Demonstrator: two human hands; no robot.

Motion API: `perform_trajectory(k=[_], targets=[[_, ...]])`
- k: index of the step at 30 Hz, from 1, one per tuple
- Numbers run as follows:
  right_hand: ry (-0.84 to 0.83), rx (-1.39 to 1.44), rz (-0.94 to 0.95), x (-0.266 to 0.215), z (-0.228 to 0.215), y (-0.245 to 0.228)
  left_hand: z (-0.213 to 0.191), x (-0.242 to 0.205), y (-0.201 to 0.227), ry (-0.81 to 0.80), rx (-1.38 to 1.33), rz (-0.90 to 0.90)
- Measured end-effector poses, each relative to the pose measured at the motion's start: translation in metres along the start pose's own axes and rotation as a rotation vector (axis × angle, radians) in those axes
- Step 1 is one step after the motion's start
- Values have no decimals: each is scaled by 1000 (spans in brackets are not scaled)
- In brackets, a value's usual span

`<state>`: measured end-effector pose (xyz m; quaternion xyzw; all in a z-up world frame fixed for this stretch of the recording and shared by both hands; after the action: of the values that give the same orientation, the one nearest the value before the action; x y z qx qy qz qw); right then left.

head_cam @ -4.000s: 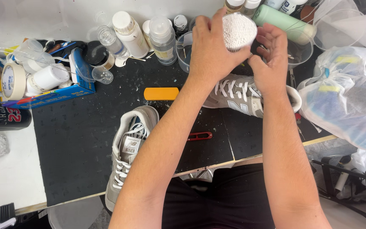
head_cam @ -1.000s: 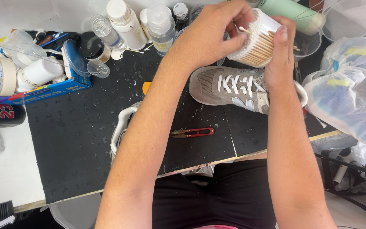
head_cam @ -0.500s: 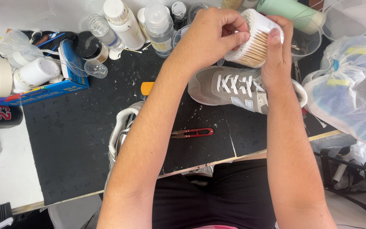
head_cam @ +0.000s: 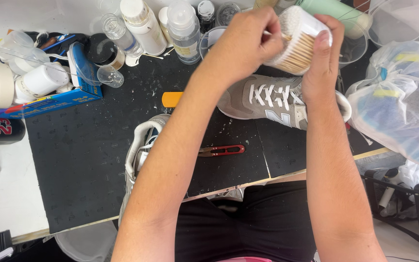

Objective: The person cleans a gray New Balance sneaker by scrubbing the upper mesh and white midsole with a small abrasive pad. They then use a wooden stick to clean the seams and crevices around the logo and sole. Finally, the person unties the laces, removes them from the shoe, and ties them back together.

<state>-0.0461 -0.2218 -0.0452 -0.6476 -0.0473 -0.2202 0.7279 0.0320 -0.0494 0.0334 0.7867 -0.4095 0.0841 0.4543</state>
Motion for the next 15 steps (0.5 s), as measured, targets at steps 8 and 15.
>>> perform_trajectory(k=[8,15], targets=[[17,-13,-19,1,-5,2,-37,-5,8,-49,-4,-27],[-36,7,-40,-2,1,-3,-8,-3,10,-24,-79,-64]])
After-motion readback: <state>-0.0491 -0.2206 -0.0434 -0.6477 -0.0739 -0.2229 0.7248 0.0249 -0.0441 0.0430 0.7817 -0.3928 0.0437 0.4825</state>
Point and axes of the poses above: each hand's wrist, its own x-axis towards the middle knuckle, its own z-axis out of the palm, y = z × x, the point moved 7 cm from there along x, towards the middle knuckle, and after that the axes turned 11 degrees about x, right-handed, at the moved point
